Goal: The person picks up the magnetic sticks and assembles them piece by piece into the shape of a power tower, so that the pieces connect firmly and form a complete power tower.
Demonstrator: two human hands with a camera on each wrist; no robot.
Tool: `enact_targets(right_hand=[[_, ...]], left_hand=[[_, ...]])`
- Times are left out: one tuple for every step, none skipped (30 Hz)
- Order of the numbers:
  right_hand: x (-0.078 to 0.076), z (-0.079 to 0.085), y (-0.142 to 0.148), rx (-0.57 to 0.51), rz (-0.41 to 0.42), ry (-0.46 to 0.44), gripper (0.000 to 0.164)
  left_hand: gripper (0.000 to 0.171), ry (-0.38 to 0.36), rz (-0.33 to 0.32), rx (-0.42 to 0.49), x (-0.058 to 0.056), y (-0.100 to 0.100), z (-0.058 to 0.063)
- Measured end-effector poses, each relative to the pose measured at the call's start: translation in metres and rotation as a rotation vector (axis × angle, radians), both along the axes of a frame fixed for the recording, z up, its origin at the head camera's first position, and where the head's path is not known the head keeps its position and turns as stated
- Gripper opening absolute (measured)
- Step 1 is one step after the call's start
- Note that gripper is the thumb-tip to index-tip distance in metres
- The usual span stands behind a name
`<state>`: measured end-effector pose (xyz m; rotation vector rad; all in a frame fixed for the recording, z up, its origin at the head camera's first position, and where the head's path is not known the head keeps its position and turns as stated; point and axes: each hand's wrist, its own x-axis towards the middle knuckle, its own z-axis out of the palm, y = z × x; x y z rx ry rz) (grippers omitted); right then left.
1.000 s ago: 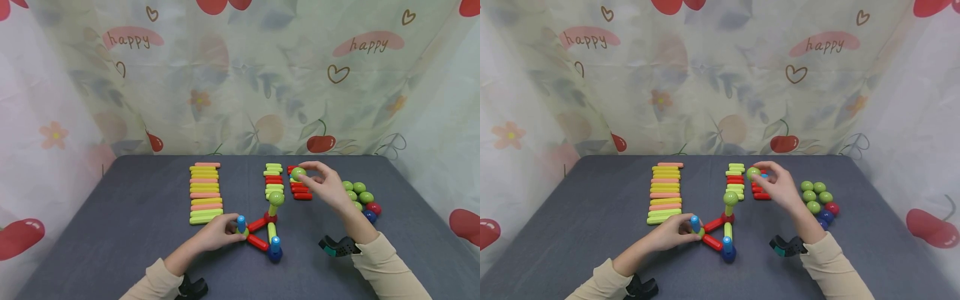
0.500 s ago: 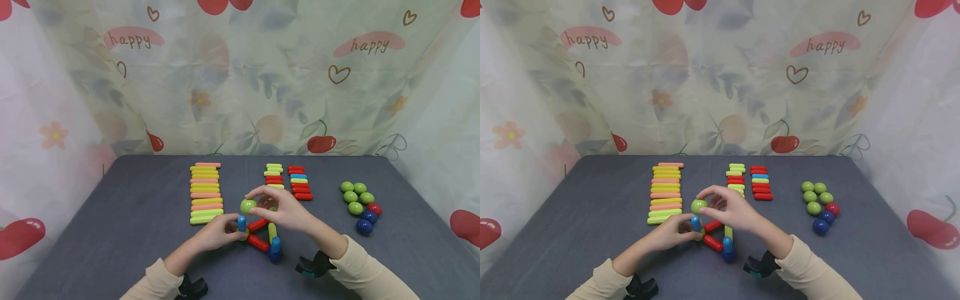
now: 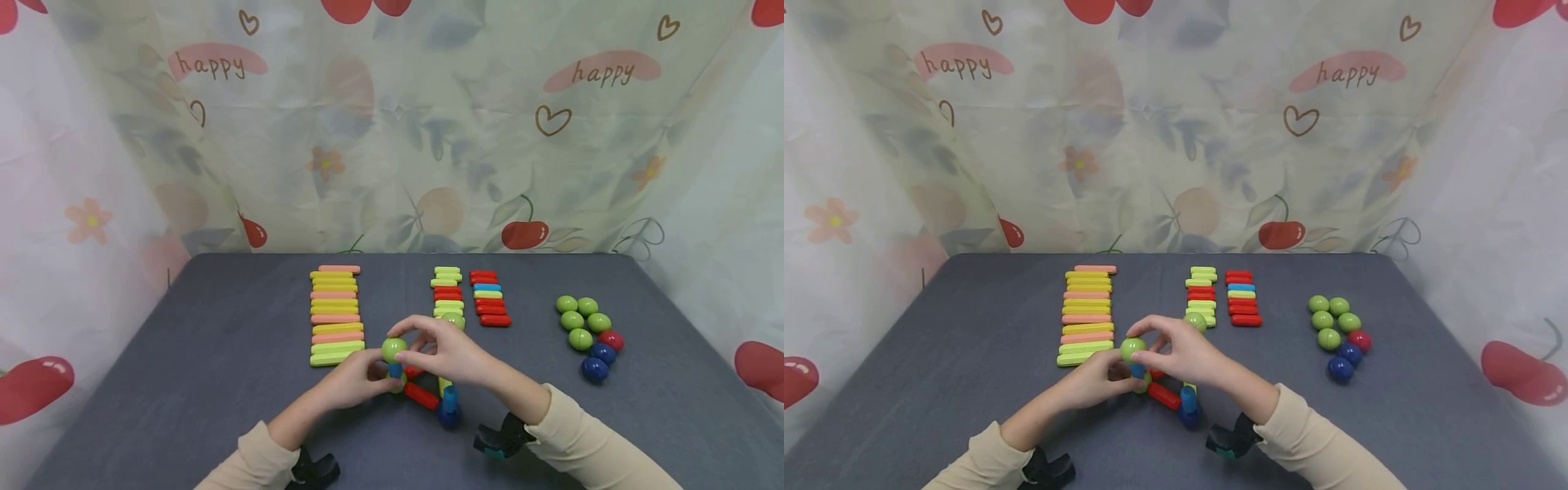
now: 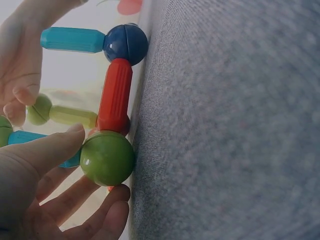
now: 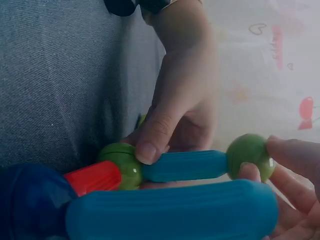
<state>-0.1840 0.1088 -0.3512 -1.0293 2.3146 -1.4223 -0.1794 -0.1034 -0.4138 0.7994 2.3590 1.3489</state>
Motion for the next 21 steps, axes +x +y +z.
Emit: enact_targets(right_hand=[[0.000, 0.001, 0.001, -0.001, -0.003, 0.009, 0.030], [0.001, 0.002, 0.002, -0.002, -0.010, 0.018, 0.030], [0.001, 0.003, 0.004, -0.006, -0.016, 0.031, 0.030], [0.001, 0.005, 0.007, -0.011, -0.027, 0.044, 0.030], [0.001, 0.008, 0.010, -0.013, -0.042, 0.057, 0.029], [0.001, 0.011, 0.014, -0.018, -0.058, 0.074, 0.028], [0.001, 0.013, 0.019, -0.025, -0.072, 0.086, 0.026], [0.001, 0.016, 0.025, -0.027, -0.090, 0.101, 0.025], [0.000, 0.018, 0.032, -0.032, -0.105, 0.121, 0.024], [-0.001, 0.020, 0.038, -0.035, -0.125, 0.135, 0.023], [-0.001, 0.022, 0.046, -0.039, -0.146, 0.154, 0.022], [-0.002, 0.023, 0.054, -0.046, -0.167, 0.175, 0.021], [-0.002, 0.024, 0.062, -0.050, -0.197, 0.194, 0.020], [-0.003, 0.025, 0.071, -0.050, -0.230, 0.213, 0.020], [-0.003, 0.026, 0.080, -0.048, -0.262, 0.219, 0.020], [-0.003, 0.026, 0.090, -0.039, -0.295, 0.226, 0.020], [-0.003, 0.026, 0.099, -0.026, -0.327, 0.235, 0.020], [-0.003, 0.025, 0.109, -0.012, -0.356, 0.235, 0.021], [-0.003, 0.023, 0.119, 0.016, -0.390, 0.231, 0.021], [-0.003, 0.022, 0.128, 0.049, -0.419, 0.219, 0.022], [-0.002, 0.020, 0.138, 0.081, -0.443, 0.211, 0.022]], left_hand=[[0.023, 0.002, 0.001, -0.002, 0.000, 0.000, 0.000], [0.022, 0.006, 0.001, -0.005, 0.000, 0.000, 0.000], [0.021, 0.010, 0.002, -0.008, 0.000, 0.000, 0.000], [0.020, 0.014, 0.003, -0.011, 0.001, 0.000, 0.000], [0.019, 0.017, 0.005, -0.015, 0.001, 0.000, 0.000], [0.018, 0.018, 0.008, -0.019, 0.001, 0.001, 0.000], [0.017, 0.018, 0.011, -0.025, 0.001, 0.001, 0.000], [0.016, 0.018, 0.016, -0.031, 0.001, 0.001, 0.001], [0.016, 0.017, 0.019, -0.034, 0.001, 0.001, 0.001], [0.016, 0.015, 0.023, -0.038, 0.002, 0.002, 0.001], [0.015, 0.013, 0.025, -0.042, 0.002, 0.002, 0.002], [0.015, 0.011, 0.026, -0.045, 0.002, 0.002, 0.002], [0.015, 0.010, 0.027, -0.048, 0.002, 0.002, 0.002], [0.015, 0.010, 0.028, -0.050, 0.002, 0.002, 0.002], [0.015, 0.010, 0.028, -0.051, 0.002, 0.002, 0.003], [0.015, 0.010, 0.029, -0.053, 0.002, 0.002, 0.003], [0.015, 0.009, 0.030, -0.054, 0.002, 0.002, 0.003], [0.015, 0.008, 0.031, -0.055, 0.002, 0.002, 0.003], [0.015, 0.007, 0.031, -0.055, 0.002, 0.002, 0.002], [0.015, 0.006, 0.032, -0.056, 0.002, 0.002, 0.002], [0.015, 0.003, 0.033, -0.056, 0.002, 0.002, 0.002]])
